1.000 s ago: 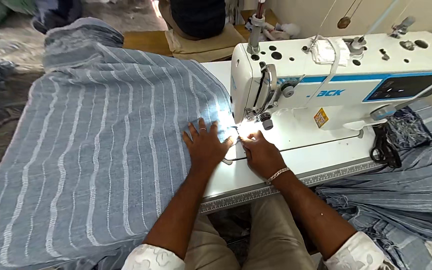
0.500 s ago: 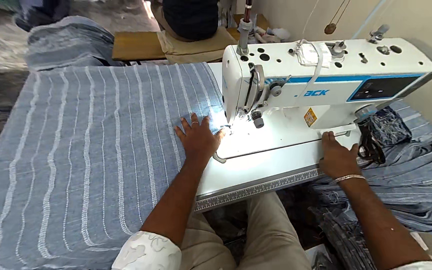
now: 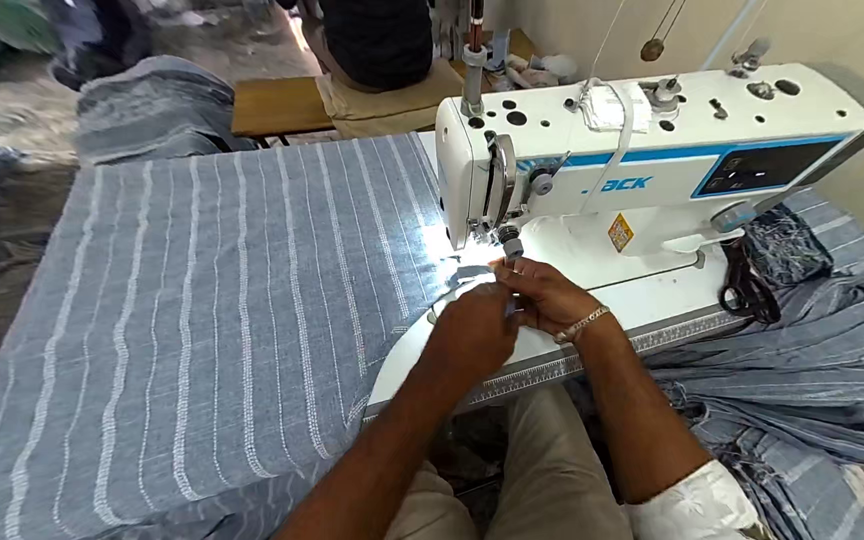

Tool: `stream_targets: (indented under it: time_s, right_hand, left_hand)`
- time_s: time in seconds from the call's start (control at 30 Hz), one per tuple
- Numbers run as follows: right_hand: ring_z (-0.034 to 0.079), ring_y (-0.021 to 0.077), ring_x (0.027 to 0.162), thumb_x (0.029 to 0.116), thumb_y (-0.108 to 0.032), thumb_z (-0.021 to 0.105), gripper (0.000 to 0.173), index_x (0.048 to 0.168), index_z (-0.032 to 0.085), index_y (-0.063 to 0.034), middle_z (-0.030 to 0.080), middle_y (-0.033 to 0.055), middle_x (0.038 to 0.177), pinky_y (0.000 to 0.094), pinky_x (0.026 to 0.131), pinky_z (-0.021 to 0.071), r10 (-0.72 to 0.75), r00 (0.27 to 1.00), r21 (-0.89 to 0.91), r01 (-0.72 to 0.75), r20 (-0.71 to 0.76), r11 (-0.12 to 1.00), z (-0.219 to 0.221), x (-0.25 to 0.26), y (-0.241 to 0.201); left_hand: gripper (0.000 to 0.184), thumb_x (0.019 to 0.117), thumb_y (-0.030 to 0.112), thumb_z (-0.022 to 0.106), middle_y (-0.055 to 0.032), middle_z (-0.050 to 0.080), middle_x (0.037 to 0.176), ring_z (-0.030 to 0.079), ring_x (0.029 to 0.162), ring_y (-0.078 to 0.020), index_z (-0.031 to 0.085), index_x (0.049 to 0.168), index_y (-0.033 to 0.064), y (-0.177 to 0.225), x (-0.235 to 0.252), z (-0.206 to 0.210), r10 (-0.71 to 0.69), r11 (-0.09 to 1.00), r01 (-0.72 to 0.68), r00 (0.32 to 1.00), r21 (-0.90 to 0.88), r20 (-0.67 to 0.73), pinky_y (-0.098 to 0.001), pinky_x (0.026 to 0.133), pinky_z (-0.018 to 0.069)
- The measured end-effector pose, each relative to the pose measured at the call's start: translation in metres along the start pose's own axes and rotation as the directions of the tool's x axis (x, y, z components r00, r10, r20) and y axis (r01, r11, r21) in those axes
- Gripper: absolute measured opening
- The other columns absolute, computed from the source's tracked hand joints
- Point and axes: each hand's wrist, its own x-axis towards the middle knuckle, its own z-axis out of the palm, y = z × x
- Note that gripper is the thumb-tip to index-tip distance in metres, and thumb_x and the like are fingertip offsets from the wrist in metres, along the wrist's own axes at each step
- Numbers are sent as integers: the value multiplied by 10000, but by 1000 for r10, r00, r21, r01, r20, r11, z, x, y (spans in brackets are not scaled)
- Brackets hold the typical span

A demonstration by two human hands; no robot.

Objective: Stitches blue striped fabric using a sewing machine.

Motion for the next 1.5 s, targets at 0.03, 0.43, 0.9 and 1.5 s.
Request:
stream_targets:
  time_s: [0.03,0.43,0.9,1.5]
  right_hand:
    - [690,140,702,1023,-200,634,389,1364,483,-88,703,81,919,293,605,601,24,999,39,-26,37,999,-1,9,-3]
    - [652,311,772,940,-409,720,333,868,663,-89,653,114,788,567,665,503,-155,949,-858,-170,-276,485,-28,53,-8]
    - [672,319,827,965,-347,673,273,980,681,-74,675,126,844,567,707,519,-253,909,-871,-193,-332,452,-30,54,-8]
    - [429,554,1399,887,33,663,670,1526,469,-12,458,253,1558,907,1046,143,-257,867,-904,-409,-427,123,-154,-78,5]
  left_hand:
    - [265,1040,260,583,-140,726,1079,707,1015,-310,747,1121,68,-2,5,2,57,998,-57,998,28,-7,-556,904,571]
    - [816,1012,732,233,-22,342,1680,212,1570,-403,391,1599,187,-81,-5,16,41,879,-67,997,472,65,-817,1144,109]
    - [705,1068,620,282,-84,339,1674,251,1567,-354,437,1535,115,-69,21,2,-69,895,-6,986,446,152,-810,1145,94]
    - [671,1078,572,316,-51,313,1689,235,1573,-351,394,1579,131,-72,28,-2,-66,911,-1,987,413,148,-806,1154,78]
